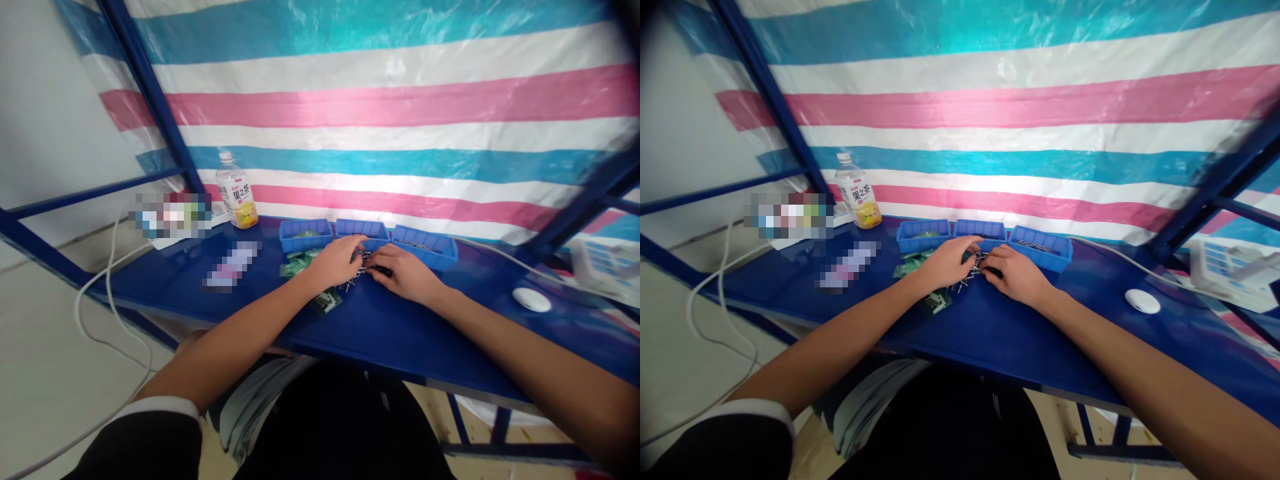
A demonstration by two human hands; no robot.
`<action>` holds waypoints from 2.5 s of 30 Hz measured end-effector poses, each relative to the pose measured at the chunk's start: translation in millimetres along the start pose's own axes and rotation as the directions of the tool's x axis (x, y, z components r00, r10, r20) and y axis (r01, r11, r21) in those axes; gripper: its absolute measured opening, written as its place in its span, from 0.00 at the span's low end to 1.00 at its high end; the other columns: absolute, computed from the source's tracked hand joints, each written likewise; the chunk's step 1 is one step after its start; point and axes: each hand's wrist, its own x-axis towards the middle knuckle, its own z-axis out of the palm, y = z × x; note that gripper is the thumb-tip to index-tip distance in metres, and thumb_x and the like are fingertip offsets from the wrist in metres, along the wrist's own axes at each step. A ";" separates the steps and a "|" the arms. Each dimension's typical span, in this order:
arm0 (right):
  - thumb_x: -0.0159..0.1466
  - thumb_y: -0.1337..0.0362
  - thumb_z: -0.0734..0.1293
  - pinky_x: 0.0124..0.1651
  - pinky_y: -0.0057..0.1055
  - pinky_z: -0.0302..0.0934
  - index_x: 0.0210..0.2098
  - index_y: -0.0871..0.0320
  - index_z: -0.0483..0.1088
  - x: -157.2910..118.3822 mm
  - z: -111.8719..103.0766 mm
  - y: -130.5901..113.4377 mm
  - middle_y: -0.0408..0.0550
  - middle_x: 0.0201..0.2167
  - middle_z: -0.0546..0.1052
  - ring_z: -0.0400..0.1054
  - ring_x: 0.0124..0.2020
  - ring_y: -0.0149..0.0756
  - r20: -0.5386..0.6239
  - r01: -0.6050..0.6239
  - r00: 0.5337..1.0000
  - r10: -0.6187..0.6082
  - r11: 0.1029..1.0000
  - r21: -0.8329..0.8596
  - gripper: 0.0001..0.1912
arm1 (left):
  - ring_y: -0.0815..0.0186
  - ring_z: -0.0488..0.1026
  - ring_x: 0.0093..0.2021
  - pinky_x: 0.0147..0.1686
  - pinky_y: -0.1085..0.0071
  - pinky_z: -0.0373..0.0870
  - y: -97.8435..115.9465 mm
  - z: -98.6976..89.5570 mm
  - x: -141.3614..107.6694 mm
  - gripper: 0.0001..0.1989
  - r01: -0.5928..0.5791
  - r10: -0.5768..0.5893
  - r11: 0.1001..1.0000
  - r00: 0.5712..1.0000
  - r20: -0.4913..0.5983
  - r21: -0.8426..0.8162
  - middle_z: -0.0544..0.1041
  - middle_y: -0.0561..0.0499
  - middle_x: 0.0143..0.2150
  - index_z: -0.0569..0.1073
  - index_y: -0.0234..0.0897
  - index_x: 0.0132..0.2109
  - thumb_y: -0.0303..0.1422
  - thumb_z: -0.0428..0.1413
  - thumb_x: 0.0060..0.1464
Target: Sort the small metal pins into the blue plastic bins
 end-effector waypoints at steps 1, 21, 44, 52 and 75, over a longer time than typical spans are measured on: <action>0.72 0.66 0.66 0.55 0.53 0.70 0.47 0.50 0.81 -0.3 -0.2 -0.7 0.52 0.44 0.82 0.74 0.48 0.51 -0.006 -0.007 1.000 0.007 1.000 -0.003 0.11 | 0.53 0.78 0.61 0.64 0.55 0.74 0.5 -0.3 0.0 0.26 -0.003 0.003 1.000 1.000 -0.001 0.001 0.81 0.41 0.60 0.69 0.34 0.69 0.25 0.52 0.64; 0.68 0.62 0.68 0.39 0.39 0.68 0.39 0.53 0.79 -3.5 -5.6 -6.7 0.48 0.36 0.82 0.75 0.35 0.40 -0.253 -0.328 0.895 0.367 0.926 0.187 0.07 | 0.59 0.83 0.51 0.56 0.59 0.78 6.5 -7.8 5.0 0.09 -0.050 0.035 0.990 0.993 -0.114 -0.135 0.86 0.48 0.50 0.83 0.41 0.48 0.31 0.58 0.66; 0.63 0.66 0.67 0.36 0.38 0.69 0.63 0.55 0.65 6.3 1.6 -25.0 0.47 0.35 0.79 0.73 0.30 0.40 -0.247 -0.263 0.913 0.325 0.931 0.252 0.29 | 0.58 0.83 0.48 0.49 0.61 0.78 10.7 -7.0 -0.3 0.25 -0.002 -0.031 0.969 0.991 -0.131 -0.246 0.86 0.46 0.50 0.70 0.41 0.67 0.36 0.61 0.66; 0.68 0.61 0.68 0.35 0.36 0.69 0.44 0.54 0.75 10.3 -4.8 -19.3 0.50 0.36 0.82 0.75 0.32 0.39 -0.356 -0.298 0.865 0.354 0.932 0.204 0.07 | 0.65 0.77 0.27 0.35 0.65 0.75 11.9 -13.3 -3.6 0.20 0.041 -0.047 0.984 0.998 -0.033 -0.173 0.87 0.48 0.39 0.77 0.42 0.65 0.37 0.52 0.71; 0.70 0.53 0.71 0.42 0.41 0.75 0.52 0.53 0.76 -1.8 -5.3 -24.7 0.53 0.45 0.82 0.79 0.42 0.44 -0.348 -0.269 0.845 0.406 0.885 0.380 0.15 | 0.61 0.85 0.43 0.43 0.66 0.83 11.4 -8.0 1.8 0.09 0.071 -0.118 0.889 0.990 -0.076 -0.453 0.85 0.48 0.42 0.69 0.40 0.43 0.32 0.63 0.59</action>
